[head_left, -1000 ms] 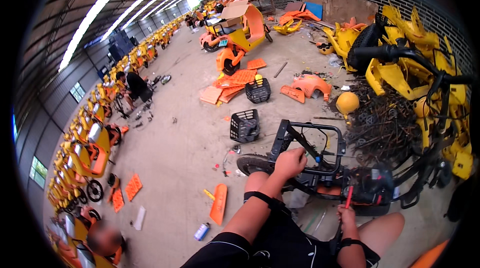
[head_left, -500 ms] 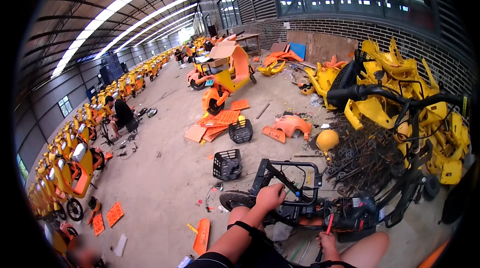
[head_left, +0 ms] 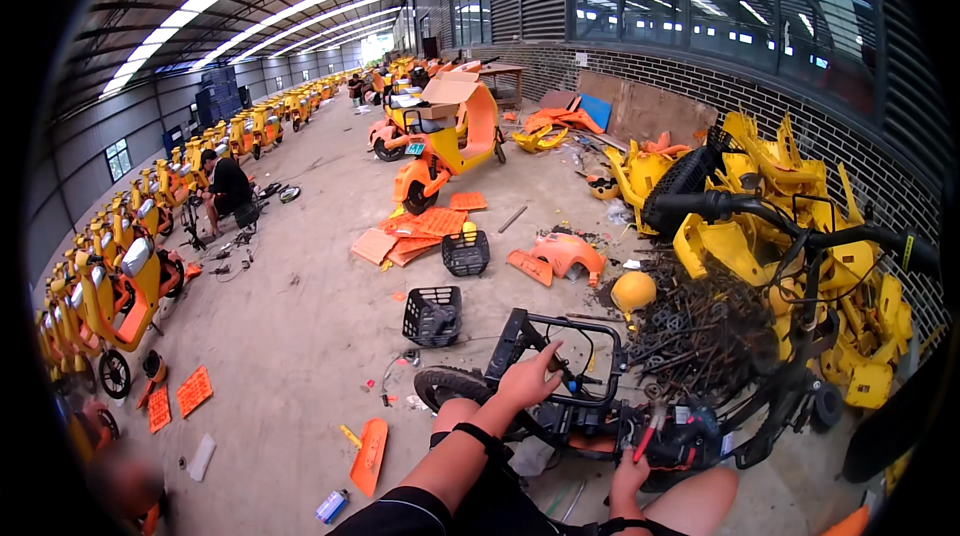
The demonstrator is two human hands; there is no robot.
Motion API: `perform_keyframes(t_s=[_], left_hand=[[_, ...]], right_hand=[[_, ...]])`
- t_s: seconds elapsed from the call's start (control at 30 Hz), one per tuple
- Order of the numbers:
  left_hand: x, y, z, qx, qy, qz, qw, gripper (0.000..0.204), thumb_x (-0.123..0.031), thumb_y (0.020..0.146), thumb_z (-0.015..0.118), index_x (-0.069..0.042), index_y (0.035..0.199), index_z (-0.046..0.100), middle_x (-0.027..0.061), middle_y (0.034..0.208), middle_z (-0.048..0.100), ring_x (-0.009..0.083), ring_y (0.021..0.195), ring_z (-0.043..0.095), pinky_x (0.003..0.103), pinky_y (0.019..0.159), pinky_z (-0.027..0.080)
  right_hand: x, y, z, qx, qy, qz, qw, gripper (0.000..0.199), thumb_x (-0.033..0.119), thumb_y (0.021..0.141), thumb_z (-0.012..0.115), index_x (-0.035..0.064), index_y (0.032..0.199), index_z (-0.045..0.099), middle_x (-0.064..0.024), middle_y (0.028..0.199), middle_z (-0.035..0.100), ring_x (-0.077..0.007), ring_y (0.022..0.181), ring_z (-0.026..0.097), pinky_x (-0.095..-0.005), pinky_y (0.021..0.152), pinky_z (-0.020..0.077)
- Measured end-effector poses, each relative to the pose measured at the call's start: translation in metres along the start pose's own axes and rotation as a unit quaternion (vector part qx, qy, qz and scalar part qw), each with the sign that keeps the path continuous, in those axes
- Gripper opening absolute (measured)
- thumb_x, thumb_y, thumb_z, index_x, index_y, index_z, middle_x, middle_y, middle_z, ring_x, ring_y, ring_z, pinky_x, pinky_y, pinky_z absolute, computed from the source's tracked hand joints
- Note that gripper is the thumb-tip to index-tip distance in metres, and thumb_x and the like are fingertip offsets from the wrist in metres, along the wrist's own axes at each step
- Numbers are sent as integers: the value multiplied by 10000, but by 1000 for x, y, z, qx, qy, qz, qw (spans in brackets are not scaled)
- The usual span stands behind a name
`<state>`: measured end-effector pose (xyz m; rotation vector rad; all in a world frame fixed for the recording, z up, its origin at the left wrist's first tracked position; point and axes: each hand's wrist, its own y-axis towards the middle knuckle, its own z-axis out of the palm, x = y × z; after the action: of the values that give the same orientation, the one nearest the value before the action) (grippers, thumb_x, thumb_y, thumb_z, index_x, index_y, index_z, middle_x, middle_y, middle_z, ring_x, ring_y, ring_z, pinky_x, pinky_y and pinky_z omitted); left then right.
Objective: The person uses a drill and a hammer to remove components from a motorcycle frame, then pulls wires through the metal structure.
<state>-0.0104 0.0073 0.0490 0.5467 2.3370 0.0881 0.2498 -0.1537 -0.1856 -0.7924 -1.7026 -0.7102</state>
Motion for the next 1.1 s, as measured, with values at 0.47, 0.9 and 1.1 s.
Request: perform_keyframes(t_s=[0.47,0.9,1.1], left_hand=[[10,14,12,51,77,-33,995,338,-332,925,572,-131,1164,703,155,1021,740,365,962,699,495,842,552],[18,14,16,31,79,-35,996,301,-325,918,554,-134,1072,729,153,987,740,382,941,702,509,839,559],[18,14,15,21,85,-41,995,305,-300,914,557,-132,1091,740,164,995,742,367,939,705,494,836,560]], right_hand=[[-16,-14,8,89,199,263,940,331,201,971,638,89,693,497,-41,532,452,-199,409,466,-374,397,444],[13,-9,-2,156,115,167,967,369,251,1039,600,91,726,487,-23,568,487,-152,441,478,-326,431,420],[20,-18,12,177,125,101,971,392,269,1034,612,74,705,526,-33,591,536,-149,503,547,-311,485,441]])
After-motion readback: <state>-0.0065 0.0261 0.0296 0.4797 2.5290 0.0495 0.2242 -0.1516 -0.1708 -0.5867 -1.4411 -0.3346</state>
